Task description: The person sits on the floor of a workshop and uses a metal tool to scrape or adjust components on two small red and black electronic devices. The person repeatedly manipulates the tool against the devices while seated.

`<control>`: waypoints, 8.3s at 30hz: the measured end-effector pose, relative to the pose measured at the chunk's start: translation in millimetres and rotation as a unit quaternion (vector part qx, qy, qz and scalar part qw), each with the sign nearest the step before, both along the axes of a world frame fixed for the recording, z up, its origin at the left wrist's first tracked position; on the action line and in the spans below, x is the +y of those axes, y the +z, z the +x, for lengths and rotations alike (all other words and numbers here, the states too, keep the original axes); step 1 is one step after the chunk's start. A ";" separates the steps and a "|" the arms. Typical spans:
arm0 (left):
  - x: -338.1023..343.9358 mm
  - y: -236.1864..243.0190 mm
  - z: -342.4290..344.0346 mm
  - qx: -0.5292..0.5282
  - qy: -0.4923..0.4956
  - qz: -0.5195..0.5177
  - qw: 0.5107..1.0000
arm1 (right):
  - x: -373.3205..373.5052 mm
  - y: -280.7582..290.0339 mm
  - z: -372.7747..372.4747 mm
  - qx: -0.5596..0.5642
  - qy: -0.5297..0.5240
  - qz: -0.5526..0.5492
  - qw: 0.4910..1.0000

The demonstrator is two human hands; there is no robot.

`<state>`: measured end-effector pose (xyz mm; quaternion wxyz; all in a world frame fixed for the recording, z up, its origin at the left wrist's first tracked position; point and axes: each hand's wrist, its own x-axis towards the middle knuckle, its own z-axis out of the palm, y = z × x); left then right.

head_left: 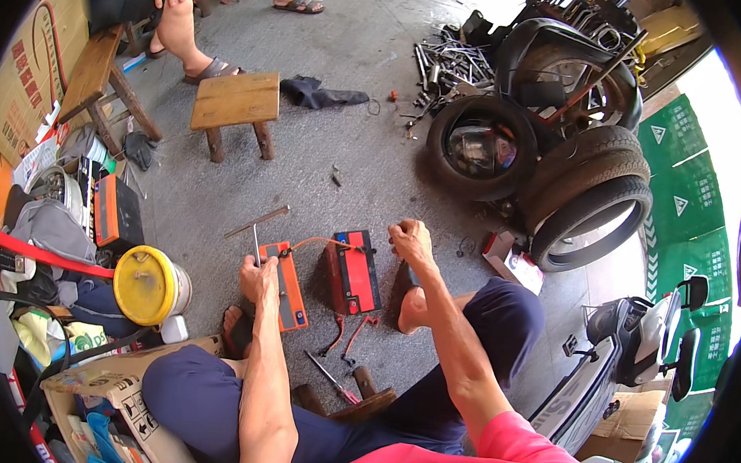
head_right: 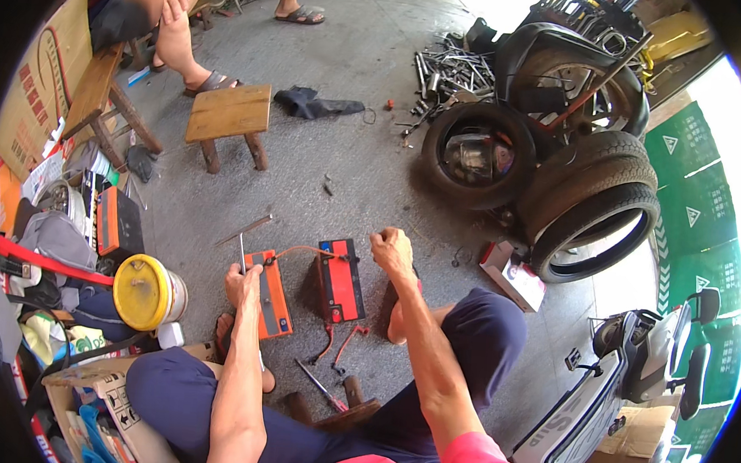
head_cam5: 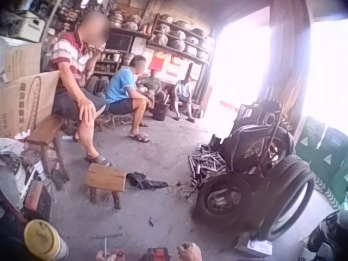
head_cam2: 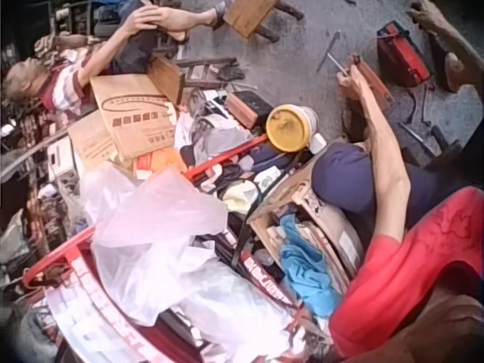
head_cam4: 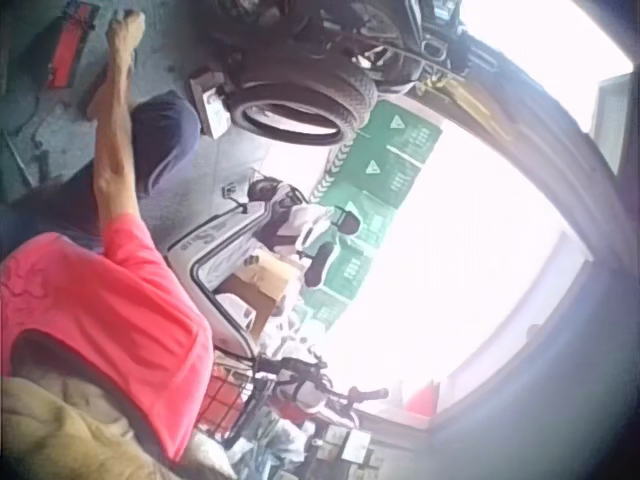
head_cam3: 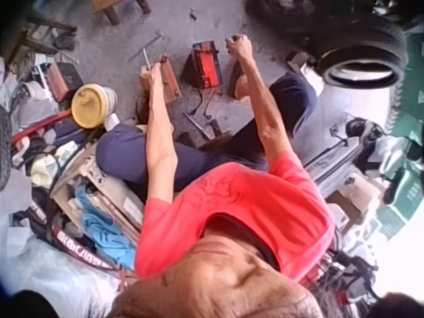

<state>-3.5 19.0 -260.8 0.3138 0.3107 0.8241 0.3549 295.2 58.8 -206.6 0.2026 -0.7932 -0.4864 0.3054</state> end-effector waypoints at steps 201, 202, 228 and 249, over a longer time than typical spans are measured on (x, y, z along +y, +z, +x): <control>-18.0 44.2 68.7 -0.597 -0.095 0.037 0.796 | -19.3 -28.3 -52.9 0.180 -0.014 -0.054 0.982; -18.7 50.7 69.4 -0.583 -0.089 0.041 0.807 | -15.4 -21.2 -55.8 0.194 -0.030 -0.042 0.980; -26.7 91.3 60.4 -0.471 -0.018 0.085 0.878 | 19.0 -22.5 -74.0 0.001 0.035 -0.069 0.997; 12.4 292.3 -61.8 -0.382 -0.112 0.188 0.898 | 7.5 -32.7 -87.3 -0.073 -0.030 0.005 0.997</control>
